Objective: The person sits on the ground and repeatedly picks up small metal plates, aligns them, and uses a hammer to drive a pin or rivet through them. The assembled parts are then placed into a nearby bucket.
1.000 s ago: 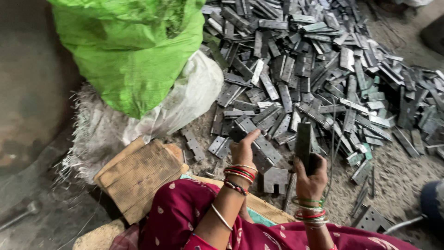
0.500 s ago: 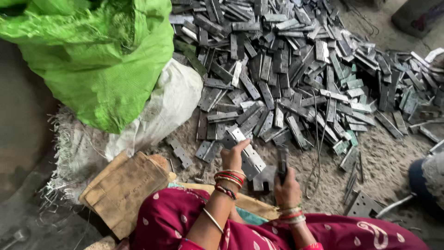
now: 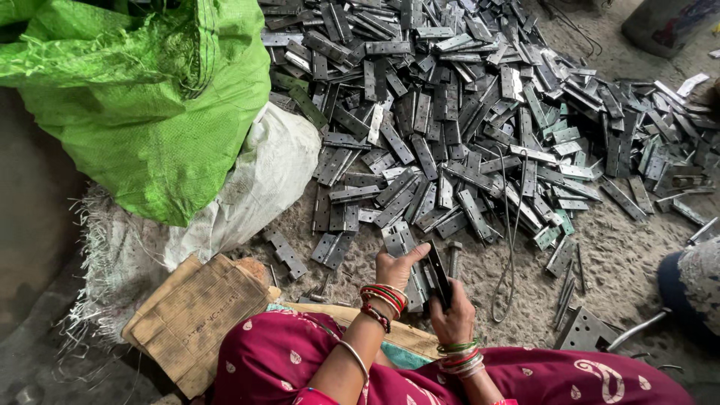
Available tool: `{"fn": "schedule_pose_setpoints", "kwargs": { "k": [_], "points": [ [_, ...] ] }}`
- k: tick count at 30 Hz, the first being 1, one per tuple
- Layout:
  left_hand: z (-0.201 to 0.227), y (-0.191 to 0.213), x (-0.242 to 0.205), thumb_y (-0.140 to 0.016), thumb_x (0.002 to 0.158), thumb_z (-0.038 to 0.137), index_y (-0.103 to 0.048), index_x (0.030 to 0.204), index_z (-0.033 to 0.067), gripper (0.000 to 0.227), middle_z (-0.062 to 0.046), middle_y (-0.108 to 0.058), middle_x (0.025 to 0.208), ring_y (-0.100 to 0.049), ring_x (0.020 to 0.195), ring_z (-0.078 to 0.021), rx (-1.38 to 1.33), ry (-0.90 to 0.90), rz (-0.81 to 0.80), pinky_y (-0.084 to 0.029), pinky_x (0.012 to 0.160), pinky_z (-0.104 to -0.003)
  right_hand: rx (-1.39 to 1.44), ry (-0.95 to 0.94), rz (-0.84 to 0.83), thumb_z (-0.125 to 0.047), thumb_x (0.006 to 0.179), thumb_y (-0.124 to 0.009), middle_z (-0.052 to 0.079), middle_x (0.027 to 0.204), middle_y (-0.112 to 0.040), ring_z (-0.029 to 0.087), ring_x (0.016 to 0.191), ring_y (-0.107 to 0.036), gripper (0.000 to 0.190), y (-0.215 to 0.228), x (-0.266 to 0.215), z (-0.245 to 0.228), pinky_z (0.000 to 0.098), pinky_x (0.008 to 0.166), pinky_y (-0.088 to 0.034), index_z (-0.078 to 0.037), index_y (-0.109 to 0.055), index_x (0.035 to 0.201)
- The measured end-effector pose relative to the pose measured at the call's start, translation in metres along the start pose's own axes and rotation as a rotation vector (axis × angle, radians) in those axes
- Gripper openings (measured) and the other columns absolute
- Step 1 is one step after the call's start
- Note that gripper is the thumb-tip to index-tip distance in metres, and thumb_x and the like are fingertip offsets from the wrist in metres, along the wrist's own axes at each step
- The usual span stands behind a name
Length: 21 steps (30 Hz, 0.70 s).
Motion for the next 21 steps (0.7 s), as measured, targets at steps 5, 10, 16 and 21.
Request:
{"fn": "schedule_pose_setpoints", "kwargs": {
  "k": [5, 10, 16, 21],
  "points": [
    [0.002, 0.000, 0.001, -0.092, 0.067, 0.016, -0.074, 0.085, 0.0039, 0.028, -0.005, -0.075, 0.078, -0.066, 0.062, -0.0164, -0.019, 0.014, -0.039, -0.057, 0.062, -0.033, 0.027, 0.060, 0.019, -0.007, 0.082, -0.065, 0.015, 0.092, -0.069, 0.028, 0.077, -0.069, 0.041, 0.006, 0.000, -0.011, 0.0387, 0.072, -0.055, -0.003, -0.058, 0.123],
    [0.005, -0.001, 0.001, -0.091, 0.068, 0.014, -0.076, 0.090, 0.0042, 0.029, -0.005, -0.076, 0.082, -0.068, 0.064, -0.0162, -0.049, -0.015, -0.060, -0.057, 0.062, -0.034, 0.138, -0.037, -0.050, -0.015, 0.087, -0.059, 0.015, 0.089, -0.069, 0.027, 0.075, -0.068, 0.039, 0.011, 0.002, -0.020, 0.0377, 0.070, -0.054, -0.002, -0.058, 0.124],
    [0.003, 0.001, -0.003, -0.089, 0.073, 0.013, -0.072, 0.086, 0.0007, 0.024, -0.012, -0.076, 0.078, -0.070, 0.062, -0.0220, 0.079, 0.091, -0.046, -0.060, 0.065, -0.039, 0.119, -0.145, -0.043, -0.026, 0.101, -0.051, 0.012, 0.079, -0.066, 0.018, 0.065, -0.061, 0.033, 0.004, -0.004, 0.014, 0.0327, 0.060, -0.047, -0.003, -0.063, 0.122],
    [0.004, 0.004, 0.001, -0.082, 0.075, 0.013, -0.076, 0.083, 0.0038, 0.014, -0.009, -0.078, 0.081, -0.070, 0.068, -0.0199, 0.254, -0.036, -0.025, -0.057, 0.070, -0.036, 0.631, -0.317, 0.039, -0.034, 0.115, -0.058, 0.004, 0.082, -0.060, 0.009, 0.068, -0.048, 0.040, -0.013, -0.001, 0.064, 0.0256, 0.057, -0.038, 0.004, -0.070, 0.111]
  ]
}}
Point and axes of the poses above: each hand's wrist, its own x-axis towards the middle knuckle, its own y-axis out of the back of the hand, z = x × y, the point moved 2 cm from there along x, towards the middle knuckle
